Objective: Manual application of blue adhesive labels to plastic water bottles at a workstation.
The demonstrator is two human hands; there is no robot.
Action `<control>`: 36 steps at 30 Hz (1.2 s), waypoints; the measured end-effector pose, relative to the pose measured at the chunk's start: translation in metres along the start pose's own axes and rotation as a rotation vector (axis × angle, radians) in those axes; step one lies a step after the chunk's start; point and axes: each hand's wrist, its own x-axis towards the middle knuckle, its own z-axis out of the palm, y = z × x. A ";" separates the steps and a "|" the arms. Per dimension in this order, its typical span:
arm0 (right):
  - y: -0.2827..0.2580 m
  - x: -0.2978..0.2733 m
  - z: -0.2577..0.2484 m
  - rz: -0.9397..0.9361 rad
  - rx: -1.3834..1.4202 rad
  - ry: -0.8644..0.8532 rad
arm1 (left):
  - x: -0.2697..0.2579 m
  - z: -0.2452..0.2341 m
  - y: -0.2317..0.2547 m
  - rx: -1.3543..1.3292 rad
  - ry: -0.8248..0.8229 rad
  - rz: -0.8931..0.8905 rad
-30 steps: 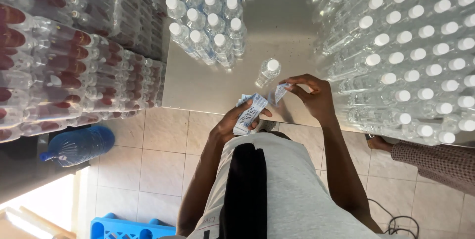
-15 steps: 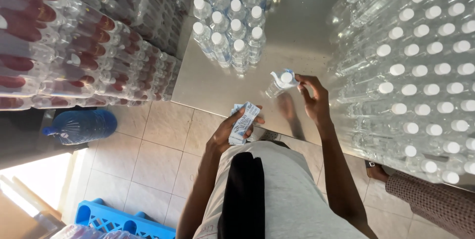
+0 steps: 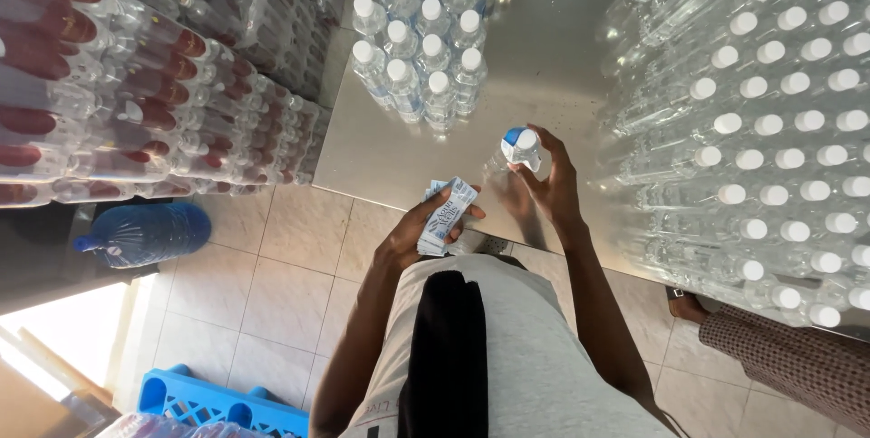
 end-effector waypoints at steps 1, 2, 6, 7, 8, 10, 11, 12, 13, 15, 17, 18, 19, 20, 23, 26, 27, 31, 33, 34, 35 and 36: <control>-0.001 -0.001 -0.001 0.010 -0.002 -0.008 | -0.002 -0.002 -0.002 -0.010 0.004 -0.007; -0.003 -0.001 -0.002 -0.007 -0.043 -0.016 | -0.005 -0.003 -0.004 -0.024 0.016 -0.008; -0.031 0.015 -0.007 -0.030 -0.025 0.056 | -0.008 -0.012 -0.003 -0.040 0.026 -0.006; -0.028 0.018 -0.007 -0.029 -0.028 0.050 | -0.007 -0.014 0.000 -0.047 0.026 -0.007; -0.024 0.020 -0.006 0.022 -0.003 0.011 | -0.006 -0.016 0.002 -0.054 0.021 0.005; -0.016 0.012 -0.005 0.093 0.014 -0.029 | -0.011 -0.020 0.001 -0.071 0.017 -0.004; -0.010 0.014 -0.003 0.097 0.012 -0.051 | -0.010 -0.020 0.004 -0.066 0.013 -0.003; -0.003 0.016 -0.002 0.101 0.010 -0.074 | -0.010 -0.021 0.007 -0.061 0.010 -0.002; 0.002 0.015 -0.001 0.103 0.009 -0.081 | -0.010 -0.020 0.010 -0.069 0.011 -0.001; 0.009 0.010 0.002 0.174 0.013 -0.096 | -0.013 -0.018 0.015 -0.078 0.019 0.014; 0.014 0.003 0.010 0.247 0.021 -0.108 | -0.014 -0.023 0.017 -0.086 0.017 0.008; 0.017 0.000 0.014 0.310 0.031 -0.112 | -0.014 -0.025 0.018 -0.083 0.010 0.009; 0.024 -0.006 0.021 0.312 0.029 -0.117 | -0.016 -0.027 0.018 -0.089 0.011 0.008; 0.031 -0.012 0.027 0.420 0.005 -0.134 | -0.018 -0.027 0.019 -0.085 0.021 0.009; 0.082 -0.043 0.054 0.595 -0.036 -0.169 | -0.021 -0.041 0.017 -0.092 0.016 -0.005; 0.081 -0.047 0.067 0.684 -0.077 -0.183 | -0.026 -0.052 0.016 -0.104 0.011 -0.013; 0.069 -0.042 0.069 0.707 -0.097 -0.185 | -0.028 -0.054 0.016 -0.106 0.027 -0.005; 0.079 -0.046 0.070 0.794 -0.149 -0.210 | -0.035 -0.069 0.018 -0.095 0.030 0.017; 0.059 -0.044 0.075 0.684 -0.150 -0.198 | -0.042 -0.070 0.024 -0.090 0.070 0.032; 0.057 -0.046 0.080 0.684 -0.147 -0.206 | -0.044 -0.073 0.024 -0.093 0.077 0.035; 0.055 -0.048 0.086 0.653 -0.128 -0.221 | -0.046 -0.077 0.024 -0.080 0.093 0.036; 0.053 -0.049 0.090 0.622 -0.109 -0.236 | -0.048 -0.080 0.024 -0.067 0.109 0.038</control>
